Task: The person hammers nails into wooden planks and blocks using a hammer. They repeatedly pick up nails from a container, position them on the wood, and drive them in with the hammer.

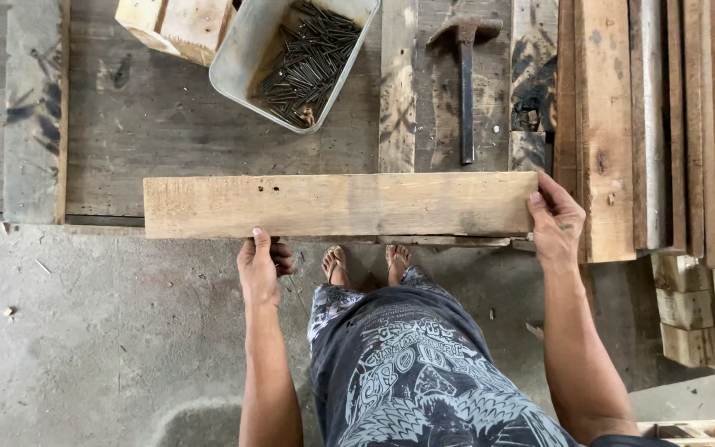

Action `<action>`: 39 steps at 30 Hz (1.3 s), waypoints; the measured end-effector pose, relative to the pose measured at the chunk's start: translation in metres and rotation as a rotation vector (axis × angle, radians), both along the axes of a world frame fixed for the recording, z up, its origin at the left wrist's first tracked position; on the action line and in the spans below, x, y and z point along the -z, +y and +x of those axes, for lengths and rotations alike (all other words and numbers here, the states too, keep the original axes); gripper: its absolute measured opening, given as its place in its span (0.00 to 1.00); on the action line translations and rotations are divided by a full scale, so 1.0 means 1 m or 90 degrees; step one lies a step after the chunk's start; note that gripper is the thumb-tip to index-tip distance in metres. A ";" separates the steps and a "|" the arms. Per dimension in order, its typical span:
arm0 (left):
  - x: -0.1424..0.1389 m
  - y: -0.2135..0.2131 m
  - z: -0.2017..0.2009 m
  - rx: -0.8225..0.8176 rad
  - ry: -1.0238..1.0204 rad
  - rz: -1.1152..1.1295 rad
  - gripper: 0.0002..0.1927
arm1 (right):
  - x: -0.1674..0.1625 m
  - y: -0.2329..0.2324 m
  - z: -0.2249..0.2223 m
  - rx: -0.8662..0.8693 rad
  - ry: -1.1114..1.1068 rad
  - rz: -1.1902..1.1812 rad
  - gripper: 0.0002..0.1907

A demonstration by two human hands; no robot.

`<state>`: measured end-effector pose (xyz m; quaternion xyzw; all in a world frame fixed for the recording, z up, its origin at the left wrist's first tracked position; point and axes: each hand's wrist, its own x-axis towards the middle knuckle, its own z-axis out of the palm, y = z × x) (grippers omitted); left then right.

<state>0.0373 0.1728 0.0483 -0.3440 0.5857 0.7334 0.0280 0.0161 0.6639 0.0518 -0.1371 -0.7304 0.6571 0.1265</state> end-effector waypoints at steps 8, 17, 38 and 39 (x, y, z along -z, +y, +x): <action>0.002 0.001 -0.003 0.018 -0.059 -0.060 0.24 | 0.020 -0.004 0.012 0.026 0.001 0.227 0.20; -0.009 -0.074 0.015 -0.154 0.052 -0.591 0.13 | 0.025 0.009 0.055 0.073 -0.038 0.133 0.15; 0.001 -0.117 -0.009 -0.091 0.018 -0.459 0.23 | 0.037 0.002 0.089 0.121 -0.044 0.124 0.13; 0.003 -0.118 -0.009 -0.102 0.019 -0.437 0.23 | 0.039 0.002 0.090 0.128 -0.063 0.123 0.13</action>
